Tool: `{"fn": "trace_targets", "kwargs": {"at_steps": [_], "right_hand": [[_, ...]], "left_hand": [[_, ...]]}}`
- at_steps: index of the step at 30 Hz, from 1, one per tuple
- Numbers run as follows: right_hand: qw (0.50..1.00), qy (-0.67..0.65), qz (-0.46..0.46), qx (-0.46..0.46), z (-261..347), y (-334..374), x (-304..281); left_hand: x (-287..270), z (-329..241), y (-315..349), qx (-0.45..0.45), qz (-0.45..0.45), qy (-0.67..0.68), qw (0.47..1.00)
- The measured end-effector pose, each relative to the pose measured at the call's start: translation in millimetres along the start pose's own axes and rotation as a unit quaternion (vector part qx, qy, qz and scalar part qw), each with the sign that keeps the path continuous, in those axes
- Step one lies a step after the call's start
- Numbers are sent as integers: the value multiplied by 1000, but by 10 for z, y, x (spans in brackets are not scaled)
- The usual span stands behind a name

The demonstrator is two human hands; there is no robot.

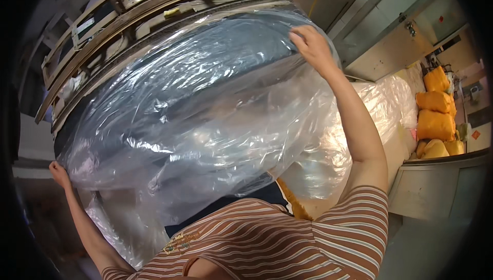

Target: The person wraps a large, dark-colored upholstered object, likely a sofa or mattress, with a clear plastic sheet. They repeatedly pull, smooth, and fold the plastic over the object's surface to ensure full coverage. The person uses both hands to manipulate the plastic, tucking it under the object and adjusting the edges.

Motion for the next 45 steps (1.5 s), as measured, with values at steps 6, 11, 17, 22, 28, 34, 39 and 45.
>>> {"fn": "trace_targets", "kwargs": {"at_steps": [6, 11, 17, 22, 28, 34, 39, 45], "right_hand": [[950, 224, -211, -54, 620, -453, 286], [953, 244, -179, -10, 501, -695, 304], [997, 5, -48, 67, 116, -899, 592], [990, 76, -115, 8, 254, -1062, 838], [992, -17, -56, -110, 373, -1175, 856], [989, -32, -119, -84, 374, -1197, 1007], [989, -5, -102, -110, 343, -1186, 1068], [978, 18, -168, -120, 215, -1280, 925]], "left_hand": [[-30, -23, 76, -32, -16, -15, 999], [-70, 98, 45, 11, -25, -12, 1000], [-7, 281, 19, -10, -37, 15, 999], [-61, 391, -64, -34, -54, 111, 992], [-983, 836, -212, -144, 13, 349, 926], [-1828, 912, 275, -191, 64, 347, 916], [-2305, 894, 1024, -259, 113, 327, 902], [-1758, 645, 1168, -271, 56, 358, 892]]}}
Point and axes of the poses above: each hand's wrist, its own y-axis away from the middle knuckle, its own x-axis out of the palm, z = x × y, the point moved 2 cm from there along -y, towards the middle knuckle, and after that the axes turned 8 degrees about y, right-handed, at the moved point
